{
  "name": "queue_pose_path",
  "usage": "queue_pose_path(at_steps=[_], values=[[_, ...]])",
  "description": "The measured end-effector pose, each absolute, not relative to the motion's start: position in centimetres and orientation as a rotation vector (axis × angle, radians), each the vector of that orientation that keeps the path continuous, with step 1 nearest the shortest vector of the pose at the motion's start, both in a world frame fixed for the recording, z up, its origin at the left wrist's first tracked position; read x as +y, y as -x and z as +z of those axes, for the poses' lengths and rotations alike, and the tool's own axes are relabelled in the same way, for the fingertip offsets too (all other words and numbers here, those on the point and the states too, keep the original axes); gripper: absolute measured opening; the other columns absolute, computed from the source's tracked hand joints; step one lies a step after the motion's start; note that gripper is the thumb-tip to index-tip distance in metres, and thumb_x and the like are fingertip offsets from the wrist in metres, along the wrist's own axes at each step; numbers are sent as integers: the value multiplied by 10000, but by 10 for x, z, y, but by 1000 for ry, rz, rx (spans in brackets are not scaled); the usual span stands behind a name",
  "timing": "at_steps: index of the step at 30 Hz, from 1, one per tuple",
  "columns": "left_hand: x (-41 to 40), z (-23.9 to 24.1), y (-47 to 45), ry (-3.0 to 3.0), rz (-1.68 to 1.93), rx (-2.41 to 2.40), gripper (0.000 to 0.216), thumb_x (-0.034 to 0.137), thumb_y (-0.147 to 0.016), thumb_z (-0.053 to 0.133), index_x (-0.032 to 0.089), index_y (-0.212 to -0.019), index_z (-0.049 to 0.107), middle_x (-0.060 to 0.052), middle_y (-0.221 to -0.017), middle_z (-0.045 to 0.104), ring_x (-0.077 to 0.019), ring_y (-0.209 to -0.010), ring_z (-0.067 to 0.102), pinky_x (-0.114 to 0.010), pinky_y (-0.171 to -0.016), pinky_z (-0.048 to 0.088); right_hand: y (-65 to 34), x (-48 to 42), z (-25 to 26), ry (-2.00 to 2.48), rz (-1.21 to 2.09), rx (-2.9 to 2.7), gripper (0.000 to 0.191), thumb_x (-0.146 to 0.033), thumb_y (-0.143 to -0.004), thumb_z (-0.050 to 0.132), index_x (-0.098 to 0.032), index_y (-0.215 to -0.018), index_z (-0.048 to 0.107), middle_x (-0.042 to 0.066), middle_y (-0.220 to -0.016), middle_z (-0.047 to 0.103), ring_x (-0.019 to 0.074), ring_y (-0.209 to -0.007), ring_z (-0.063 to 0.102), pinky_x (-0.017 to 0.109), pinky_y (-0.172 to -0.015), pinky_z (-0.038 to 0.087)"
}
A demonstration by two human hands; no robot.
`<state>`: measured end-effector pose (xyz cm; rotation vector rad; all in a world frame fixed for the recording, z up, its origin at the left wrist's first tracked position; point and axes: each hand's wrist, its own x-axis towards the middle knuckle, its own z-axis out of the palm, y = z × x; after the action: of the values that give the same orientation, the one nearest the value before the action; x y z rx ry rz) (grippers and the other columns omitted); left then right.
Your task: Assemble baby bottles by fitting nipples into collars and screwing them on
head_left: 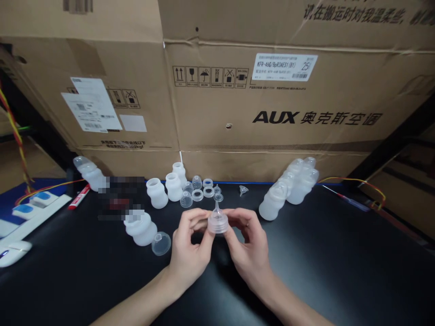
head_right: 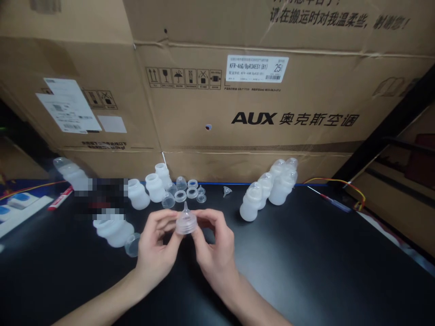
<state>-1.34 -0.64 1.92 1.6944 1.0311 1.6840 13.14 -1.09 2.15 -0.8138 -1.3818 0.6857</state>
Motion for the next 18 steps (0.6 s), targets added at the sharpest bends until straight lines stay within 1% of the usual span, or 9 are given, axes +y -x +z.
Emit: queue_pose_path(at_steps=[2, 4, 7, 10, 12, 14, 16, 18], values=[[-7, 19, 14, -1726, 1701, 1021, 214, 192, -935, 704, 258, -1102, 588, -13, -1032, 776, -150, -939, 772, -208, -789, 616, -134, -11, 22, 768, 586, -1448, 225, -106, -938, 682, -261, -1091, 624, 27, -1119, 727, 171, -1040, 717, 316, -927, 593], [-8, 21, 15, -1738, 1712, 1024, 205, 184, -932, 709, 259, -1091, 604, -2, -1013, 778, -136, -913, 769, -194, -780, 608, -135, -11, 23, 741, 526, -1487, 246, -72, -931, 673, -257, -1087, 628, 33, -1127, 723, 179, -1057, 712, 333, -933, 592], [-10, 23, 16, -1767, 1698, 1034, 197, 186, -928, 714, 258, -1078, 609, 16, -961, 771, -116, -864, 757, -177, -758, 591, -136, -11, 25, 733, 499, -1498, 263, -57, -923, 675, -251, -1095, 625, 38, -1099, 720, 179, -1024, 712, 334, -903, 599], [-11, 24, 16, -1800, 1673, 1044, 177, 192, -935, 699, 261, -1066, 601, 37, -903, 759, -93, -795, 733, -158, -713, 568, -136, -10, 26, 722, 469, -1505, 242, -58, -919, 676, -239, -1074, 634, 48, -1054, 717, 187, -994, 709, 342, -871, 607], [-10, 23, 16, -1813, 1640, 1055, 178, 196, -933, 695, 262, -1064, 594, 38, -912, 758, -95, -789, 726, -158, -691, 558, -136, -10, 27, 720, 444, -1509, 237, -57, -919, 669, -237, -1072, 646, 57, -1047, 713, 198, -991, 703, 354, -858, 607], [-9, 22, 14, -1827, 1569, 1090, 173, 198, -921, 701, 259, -1051, 606, 23, -971, 756, -111, -819, 720, -174, -680, 554, -137, -10, 28, 716, 390, -1522, 260, -46, -917, 661, -247, -1083, 665, 59, -1051, 703, 198, -977, 696, 351, -841, 602], [-8, 22, 12, -1825, 1482, 1119, 154, 205, -912, 703, 254, -1034, 623, 7, -1019, 742, -130, -847, 708, -199, -683, 552, -138, -10, 29, 714, 319, -1554, 293, -29, -917, 646, -262, -1090, 686, 51, -1049, 689, 182, -952, 688, 329, -821, 590], [-8, 23, 12, -1807, 1414, 1090, 143, 217, -911, 695, 250, -1032, 626, 0, -1010, 718, -141, -842, 691, -220, -686, 551, -139, -9, 29, 720, 266, -1581, 328, -8, -914, 632, -272, -1098, 697, 41, -1047, 683, 166, -938, 683, 307, -814, 581]])
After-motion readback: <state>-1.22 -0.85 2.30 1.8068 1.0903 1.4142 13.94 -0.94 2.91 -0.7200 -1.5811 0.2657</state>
